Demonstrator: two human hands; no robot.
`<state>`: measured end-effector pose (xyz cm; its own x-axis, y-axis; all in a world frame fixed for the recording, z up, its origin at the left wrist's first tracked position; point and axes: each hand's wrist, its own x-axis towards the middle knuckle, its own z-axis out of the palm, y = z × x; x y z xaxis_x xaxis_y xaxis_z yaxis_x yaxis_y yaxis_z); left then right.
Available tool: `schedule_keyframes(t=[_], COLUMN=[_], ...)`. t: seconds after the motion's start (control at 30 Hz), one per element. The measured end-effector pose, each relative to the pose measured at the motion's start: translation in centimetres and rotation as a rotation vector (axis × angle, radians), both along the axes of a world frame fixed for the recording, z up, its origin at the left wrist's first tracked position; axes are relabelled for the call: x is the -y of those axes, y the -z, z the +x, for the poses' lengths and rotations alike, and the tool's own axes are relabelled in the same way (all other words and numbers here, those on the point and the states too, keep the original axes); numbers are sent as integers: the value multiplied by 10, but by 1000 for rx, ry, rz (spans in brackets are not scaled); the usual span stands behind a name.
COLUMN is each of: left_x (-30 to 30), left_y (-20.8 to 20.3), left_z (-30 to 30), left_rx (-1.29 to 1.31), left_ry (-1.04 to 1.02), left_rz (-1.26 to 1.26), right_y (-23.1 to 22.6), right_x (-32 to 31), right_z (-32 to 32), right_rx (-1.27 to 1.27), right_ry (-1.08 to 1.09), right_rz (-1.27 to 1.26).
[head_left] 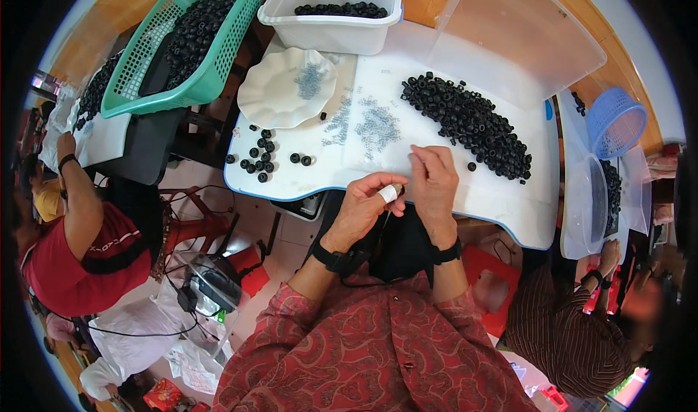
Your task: Assembling small plastic components by inserting black pieces into white caps.
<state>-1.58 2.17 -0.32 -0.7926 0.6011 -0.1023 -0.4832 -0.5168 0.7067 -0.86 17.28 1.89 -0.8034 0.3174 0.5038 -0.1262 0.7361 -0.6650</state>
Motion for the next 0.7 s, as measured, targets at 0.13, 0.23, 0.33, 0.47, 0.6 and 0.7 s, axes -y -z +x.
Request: schedule_keyframes(t=[0.13,0.23,0.33,0.47,0.6,0.7], left_x=[5,5,5,6,4,4], left_y=[-2,-4,-2,-1,1,1], left_z=[0,0,-1,-1,-1,-1], left_rx=[31,58,70,54,50,42], left_ry=[-6,-20,-27,-22,-25,-26], left_rz=[64,84,92,105,120,116], right_y=[-2,0,3,5,10,9], right_x=[13,13,14,13,10,11], right_z=[-9,-18,-21,-26,-27,-26], right_rx=[68,83,150,202,153,143], right_ry=[-28,24,51,76,79,85], right_rz=[-70,38,55,101,51,52])
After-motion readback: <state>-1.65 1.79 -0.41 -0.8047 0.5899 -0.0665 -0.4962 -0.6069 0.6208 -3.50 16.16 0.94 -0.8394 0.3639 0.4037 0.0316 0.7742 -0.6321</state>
